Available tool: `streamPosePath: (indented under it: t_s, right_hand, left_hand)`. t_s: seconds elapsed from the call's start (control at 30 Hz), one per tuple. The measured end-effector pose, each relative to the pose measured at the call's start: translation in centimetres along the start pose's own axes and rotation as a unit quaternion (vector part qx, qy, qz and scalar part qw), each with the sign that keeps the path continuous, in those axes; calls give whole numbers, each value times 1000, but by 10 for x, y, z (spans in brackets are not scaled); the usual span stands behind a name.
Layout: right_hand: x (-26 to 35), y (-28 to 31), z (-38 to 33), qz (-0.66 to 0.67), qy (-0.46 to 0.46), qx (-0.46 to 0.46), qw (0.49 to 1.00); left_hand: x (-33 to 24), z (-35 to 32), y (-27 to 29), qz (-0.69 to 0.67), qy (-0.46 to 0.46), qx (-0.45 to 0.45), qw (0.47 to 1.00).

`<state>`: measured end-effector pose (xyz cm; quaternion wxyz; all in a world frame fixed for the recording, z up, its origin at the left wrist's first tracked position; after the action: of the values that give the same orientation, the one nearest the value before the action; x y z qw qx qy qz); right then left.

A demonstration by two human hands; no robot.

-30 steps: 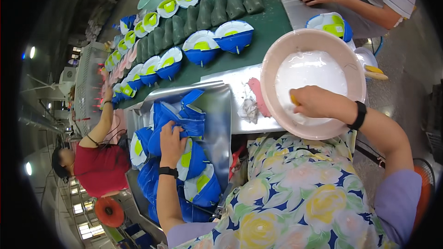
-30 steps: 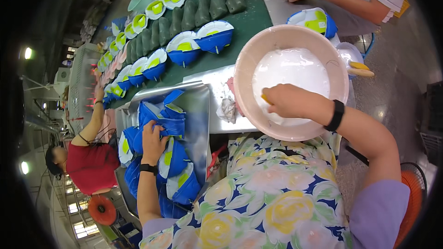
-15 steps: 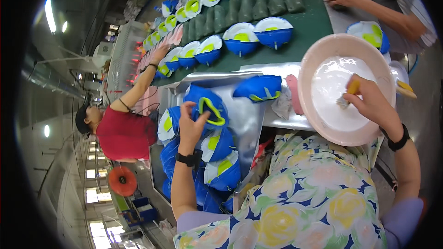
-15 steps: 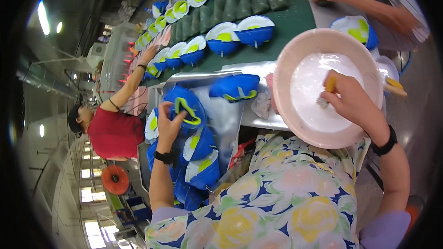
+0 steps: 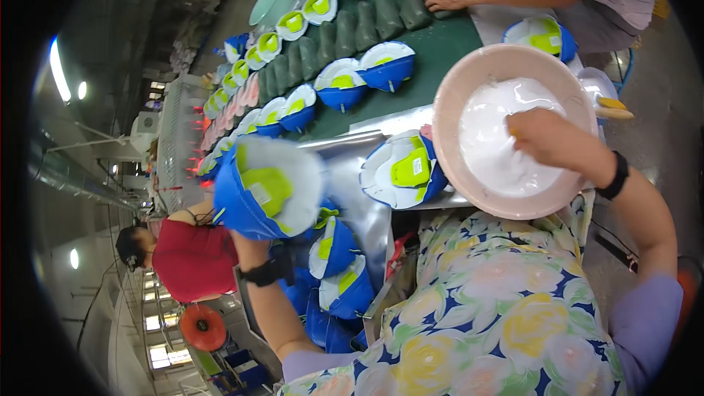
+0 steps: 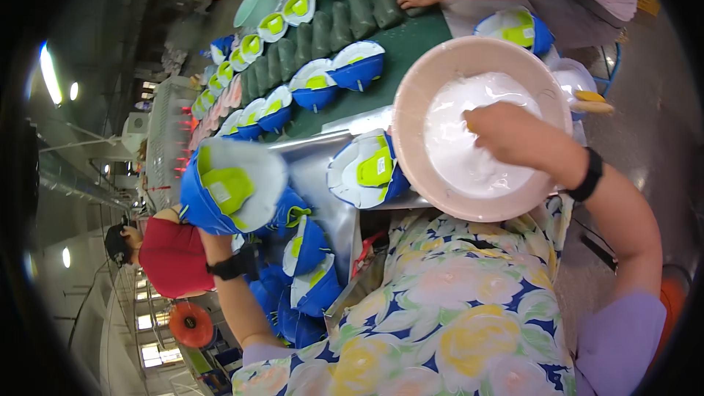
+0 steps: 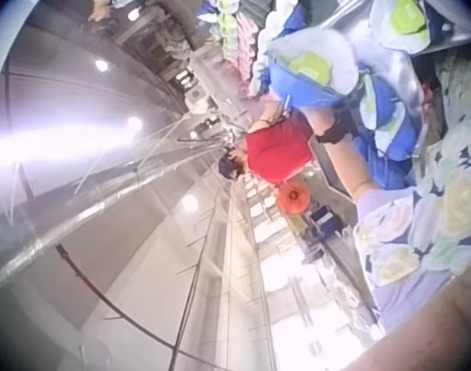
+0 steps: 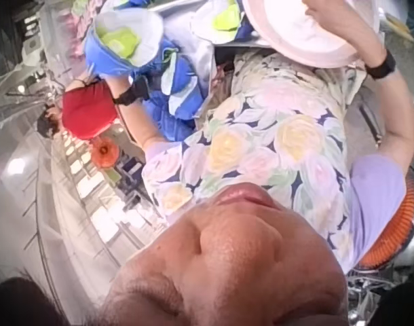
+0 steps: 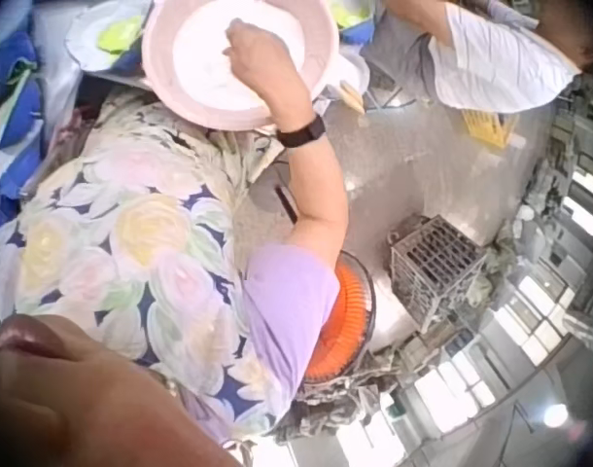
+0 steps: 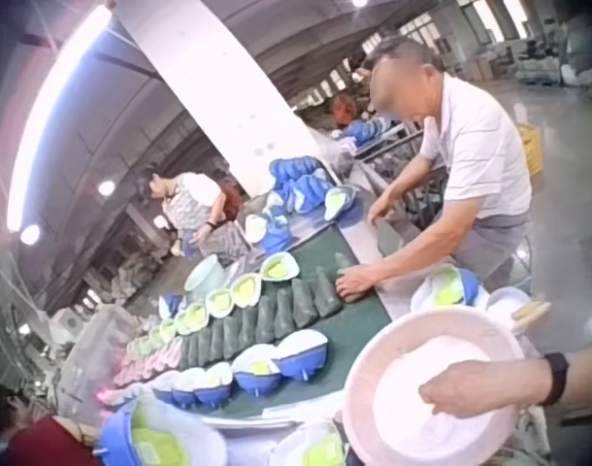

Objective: Apply white adhesive using a brush to the interior of blue shoe upper components and place them on a tray.

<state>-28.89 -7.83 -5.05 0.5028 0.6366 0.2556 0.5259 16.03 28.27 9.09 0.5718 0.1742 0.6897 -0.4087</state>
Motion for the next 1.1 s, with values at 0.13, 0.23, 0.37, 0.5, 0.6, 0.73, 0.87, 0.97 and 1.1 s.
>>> streamPosePath:
  t_s: [0.13,0.23,0.37,0.5,0.6,0.73,0.87,0.97,1.1]
  right_hand:
    - [-15,60,-16,92,-83,-92,988]
    - [-11,87,-15,147,-59,-172,972]
    - [3,107,1,188,29,-268,944]
    - [-3,113,0,163,14,-273,948]
    - [-7,116,-15,116,-88,-291,946]
    - [-11,96,-24,215,-211,-316,900]
    - [-4,68,-18,274,-257,-337,863]
    - [2,54,-17,331,-273,-318,846]
    - [13,41,-16,431,-273,-286,811]
  left_hand:
    - [62,44,-81,-103,145,107,978]
    - [106,70,-143,-117,216,177,953]
    - [148,92,-212,-103,268,242,927]
    - [173,102,-248,-82,272,264,922]
    - [187,107,-255,-63,239,252,936]
    - [212,105,-250,-26,165,207,964]
    - [235,105,-240,12,84,153,985]
    - [252,112,-235,27,31,121,992]
    - [263,118,-226,48,-25,83,995]
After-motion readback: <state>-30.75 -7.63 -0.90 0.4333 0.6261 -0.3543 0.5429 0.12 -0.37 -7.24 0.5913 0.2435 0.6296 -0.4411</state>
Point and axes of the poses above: each hand's wrist, its own z-axis towards the middle knuckle, its own y-axis out of the back of the hand, x = y × z, the point moved 1 cm from there along z, towards the middle knuckle, and after that the axes turned 15 degrees about -z, right-handed, at the moved point
